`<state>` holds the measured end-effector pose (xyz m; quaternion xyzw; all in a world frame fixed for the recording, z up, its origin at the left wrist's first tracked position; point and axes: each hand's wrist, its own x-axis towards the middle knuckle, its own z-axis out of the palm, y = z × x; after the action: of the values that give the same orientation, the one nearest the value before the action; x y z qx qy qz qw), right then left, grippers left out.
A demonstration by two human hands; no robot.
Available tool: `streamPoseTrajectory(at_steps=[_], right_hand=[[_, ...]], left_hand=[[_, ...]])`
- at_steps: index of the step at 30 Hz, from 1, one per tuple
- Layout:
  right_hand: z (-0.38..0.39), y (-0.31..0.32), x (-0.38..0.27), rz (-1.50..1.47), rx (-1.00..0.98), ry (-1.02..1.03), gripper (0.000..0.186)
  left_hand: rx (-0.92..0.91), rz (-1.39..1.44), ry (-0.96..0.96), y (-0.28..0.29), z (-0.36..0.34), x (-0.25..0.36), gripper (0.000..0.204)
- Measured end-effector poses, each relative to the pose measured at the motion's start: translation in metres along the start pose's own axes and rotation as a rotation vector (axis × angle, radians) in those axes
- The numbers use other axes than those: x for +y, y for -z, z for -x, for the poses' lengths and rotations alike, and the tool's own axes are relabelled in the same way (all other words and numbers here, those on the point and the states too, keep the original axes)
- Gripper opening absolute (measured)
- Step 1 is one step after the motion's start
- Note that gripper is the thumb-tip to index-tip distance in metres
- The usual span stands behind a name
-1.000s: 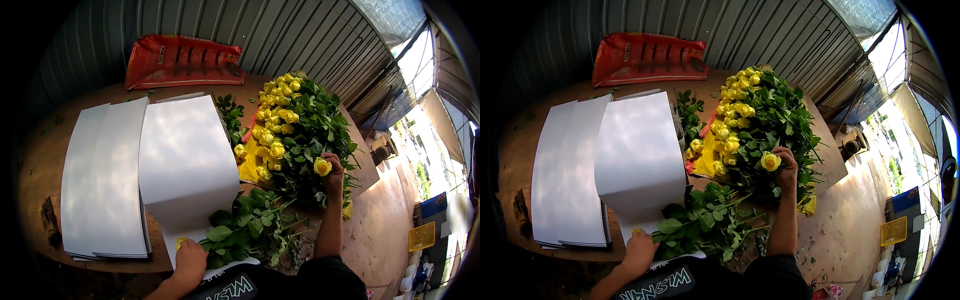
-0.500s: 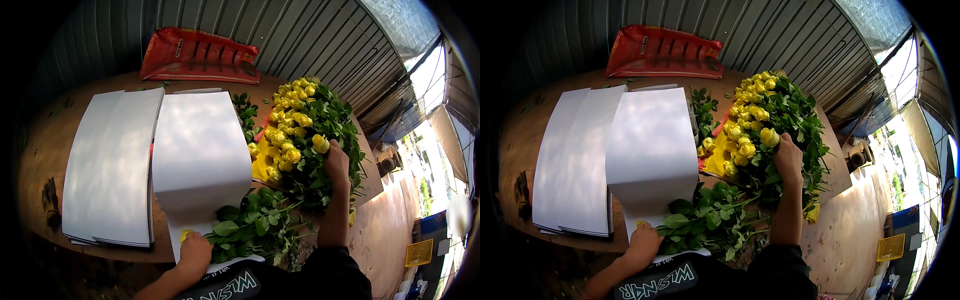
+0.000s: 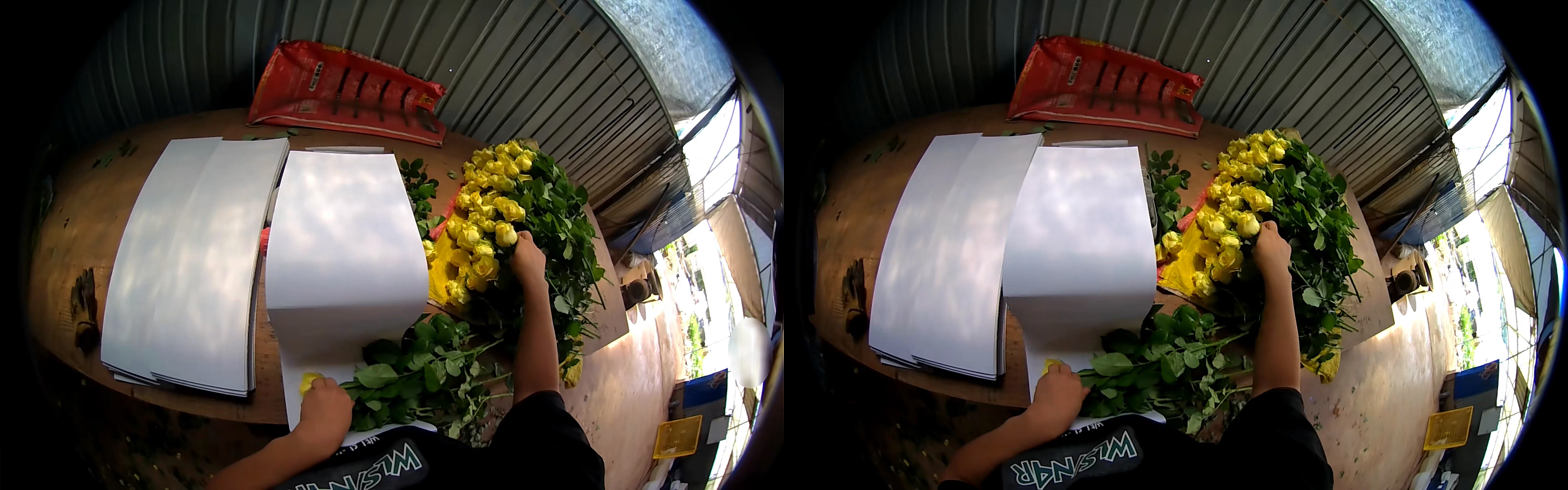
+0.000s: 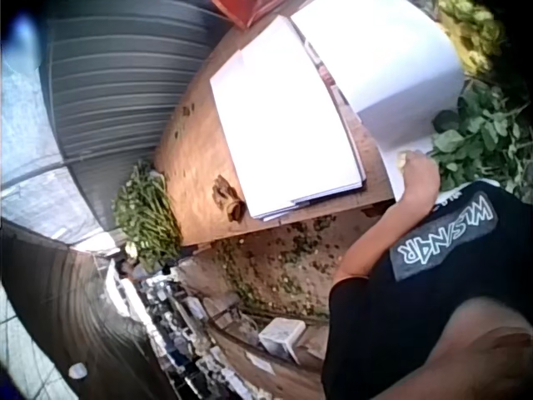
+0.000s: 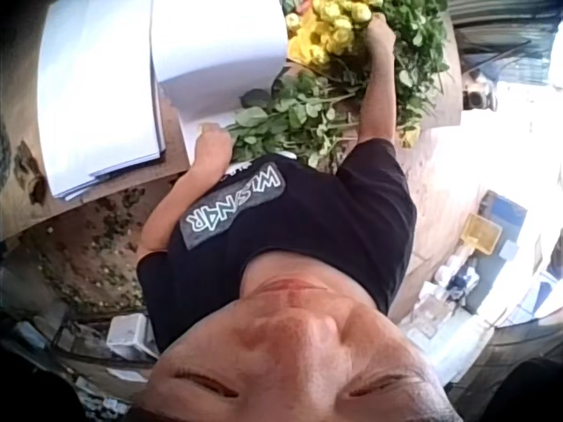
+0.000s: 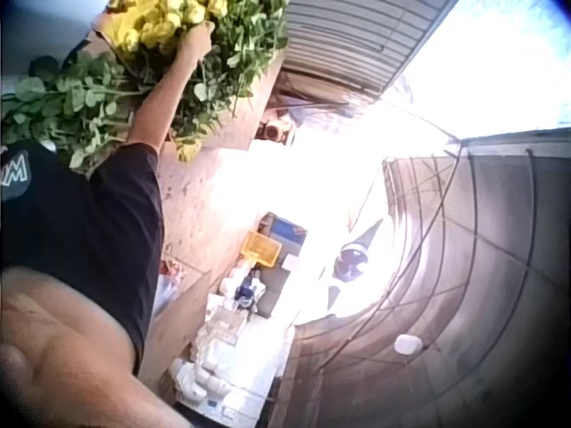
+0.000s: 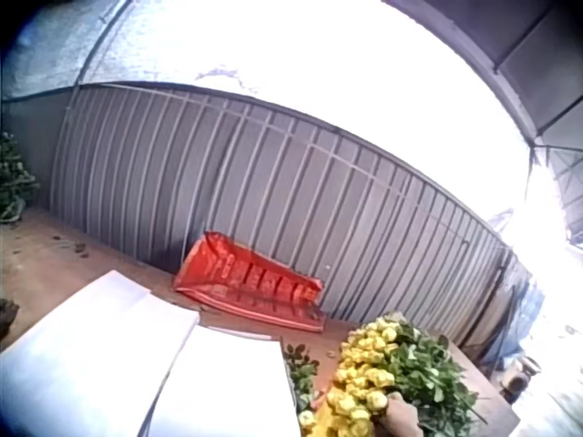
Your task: The person arranges yellow roses and green leaves on a white sheet of paper, then folds the paper to create a wrapped bouquet. They use a stapler to secure the folded paper around the stems.
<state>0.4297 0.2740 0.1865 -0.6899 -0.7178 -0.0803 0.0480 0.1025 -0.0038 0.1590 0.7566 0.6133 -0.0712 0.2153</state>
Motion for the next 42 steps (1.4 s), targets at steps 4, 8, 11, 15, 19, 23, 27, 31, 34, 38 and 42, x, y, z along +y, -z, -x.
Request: streamPoseTrajectory(at_steps=[4, 8, 11, 15, 19, 23, 27, 31, 34, 38, 42], right_hand=[[-0.035, -0.029, -0.006, 0.115, -0.375, 0.037, 0.025], [-0.035, -0.030, -0.004, 0.026, -0.431, 0.171, 0.035], [-0.021, -0.011, 0.005, -0.151, -0.226, 0.242, 0.034], [0.023, 0.047, 0.043, -0.777, 0.113, 0.257, 0.018], [0.085, 0.096, 0.053, -0.772, 0.461, 0.244, 0.027], [0.115, 0.123, 0.051, -0.652, 0.574, 0.381, 0.030], [0.130, 0.154, 0.016, -0.601, 0.578, 0.460, 0.021], [0.140, 0.163, 0.007, -0.551, 0.536, 0.474, 0.020], [0.149, 0.172, 0.004, -0.496, 0.567, 0.425, 0.020], [0.162, 0.204, -0.001, -0.360, 0.825, 0.404, 0.023], [0.164, 0.235, -0.030, -0.244, 0.782, 0.330, 0.023]], left_hand=[[0.008, -0.042, -0.027, 0.001, -0.002, 0.002, 0.034], [0.013, -0.064, -0.011, -0.004, -0.002, 0.000, 0.034], [0.020, -0.099, -0.025, -0.007, 0.000, -0.001, 0.034], [0.020, -0.149, -0.030, -0.008, -0.001, 0.000, 0.033], [0.038, -0.118, 0.007, -0.017, -0.002, 0.000, 0.033], [0.052, -0.054, 0.011, -0.016, -0.004, -0.001, 0.032], [0.034, -0.062, 0.007, -0.012, -0.006, 0.001, 0.025], [0.037, -0.063, 0.015, -0.016, -0.007, 0.000, 0.025], [0.021, -0.066, 0.002, -0.020, -0.007, -0.002, 0.025], [0.003, -0.061, -0.018, -0.019, -0.008, -0.001, 0.022], [-0.011, -0.117, -0.022, -0.020, -0.007, -0.002, 0.019]])
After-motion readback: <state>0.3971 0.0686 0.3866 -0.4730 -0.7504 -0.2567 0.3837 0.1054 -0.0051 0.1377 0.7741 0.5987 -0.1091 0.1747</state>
